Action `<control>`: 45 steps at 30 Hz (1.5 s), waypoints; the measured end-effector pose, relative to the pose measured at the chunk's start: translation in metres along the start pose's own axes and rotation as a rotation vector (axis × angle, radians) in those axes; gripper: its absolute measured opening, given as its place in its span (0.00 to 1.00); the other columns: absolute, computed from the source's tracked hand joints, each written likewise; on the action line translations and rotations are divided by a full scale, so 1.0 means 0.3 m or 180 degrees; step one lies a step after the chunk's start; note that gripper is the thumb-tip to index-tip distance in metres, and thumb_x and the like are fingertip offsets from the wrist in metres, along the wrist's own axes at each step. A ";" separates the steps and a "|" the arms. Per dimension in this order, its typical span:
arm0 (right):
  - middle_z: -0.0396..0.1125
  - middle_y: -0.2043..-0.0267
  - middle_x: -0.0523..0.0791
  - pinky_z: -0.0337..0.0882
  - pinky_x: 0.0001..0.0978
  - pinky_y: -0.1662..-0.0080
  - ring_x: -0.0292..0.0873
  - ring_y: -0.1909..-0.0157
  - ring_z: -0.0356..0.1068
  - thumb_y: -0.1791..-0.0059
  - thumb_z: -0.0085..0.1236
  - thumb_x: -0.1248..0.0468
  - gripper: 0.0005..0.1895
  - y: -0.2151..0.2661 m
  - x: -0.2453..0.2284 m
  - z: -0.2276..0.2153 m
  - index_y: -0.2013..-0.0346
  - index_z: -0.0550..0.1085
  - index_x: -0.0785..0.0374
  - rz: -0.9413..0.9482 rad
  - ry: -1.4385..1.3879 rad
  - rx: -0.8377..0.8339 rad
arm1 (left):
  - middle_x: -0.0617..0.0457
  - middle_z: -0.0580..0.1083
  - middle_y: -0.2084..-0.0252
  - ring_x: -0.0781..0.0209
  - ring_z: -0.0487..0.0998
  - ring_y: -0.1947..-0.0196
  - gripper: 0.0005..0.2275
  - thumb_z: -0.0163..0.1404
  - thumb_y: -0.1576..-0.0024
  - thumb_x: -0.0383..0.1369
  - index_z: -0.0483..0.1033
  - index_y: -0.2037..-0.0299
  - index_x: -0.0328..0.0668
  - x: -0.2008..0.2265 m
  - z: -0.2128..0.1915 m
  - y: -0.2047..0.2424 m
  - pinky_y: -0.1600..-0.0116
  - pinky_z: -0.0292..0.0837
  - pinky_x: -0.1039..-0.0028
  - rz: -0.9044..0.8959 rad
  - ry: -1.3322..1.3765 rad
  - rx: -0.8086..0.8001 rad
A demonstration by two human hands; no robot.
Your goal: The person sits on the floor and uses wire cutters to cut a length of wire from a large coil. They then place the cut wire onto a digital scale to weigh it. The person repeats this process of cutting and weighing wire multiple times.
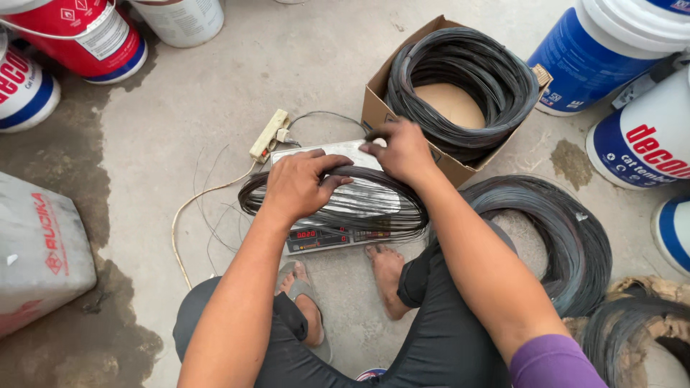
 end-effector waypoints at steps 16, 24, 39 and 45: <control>0.68 0.66 0.51 0.66 0.48 0.56 0.57 0.57 0.67 0.53 0.44 0.60 0.10 0.112 -0.071 0.208 0.63 0.69 0.62 -0.0560 0.0028 -0.0223 | 0.57 0.73 0.65 0.50 0.72 0.58 0.09 0.49 0.52 0.43 0.74 0.63 0.59 -0.085 -0.031 -0.046 0.53 0.66 0.58 -0.0872 0.0177 -0.0506; 0.63 0.80 0.48 0.66 0.44 0.66 0.55 0.69 0.67 0.56 0.48 0.61 0.05 0.090 -0.055 0.041 0.76 0.68 0.55 -0.1468 0.1623 0.0673 | 0.57 0.75 0.68 0.47 0.73 0.60 0.10 0.49 0.56 0.42 0.76 0.63 0.62 -0.021 -0.092 0.017 0.54 0.67 0.60 -0.1001 0.0854 -0.0491; 0.67 0.77 0.42 0.65 0.29 0.62 0.37 0.68 0.66 0.63 0.60 0.61 0.04 -0.081 0.055 0.048 0.75 0.76 0.54 -0.0501 -0.0508 -0.0449 | 0.57 0.70 0.76 0.53 0.74 0.71 0.09 0.53 0.53 0.39 0.73 0.62 0.60 -0.029 0.040 0.007 0.65 0.67 0.64 0.0345 -0.0158 0.0402; 0.69 0.69 0.45 0.67 0.40 0.58 0.50 0.60 0.68 0.59 0.52 0.63 0.05 0.120 -0.099 -0.036 0.69 0.73 0.55 -0.0728 0.0826 -0.0087 | 0.60 0.71 0.63 0.56 0.71 0.59 0.10 0.47 0.50 0.42 0.73 0.61 0.57 -0.048 0.015 -0.038 0.55 0.63 0.63 -0.0311 -0.0292 -0.0457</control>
Point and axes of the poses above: each hand's wrist, its own y-axis away from the middle knuckle, its own z-axis out of the palm, x = y × z, the point moved 1 cm from there along -y, towards the middle knuckle
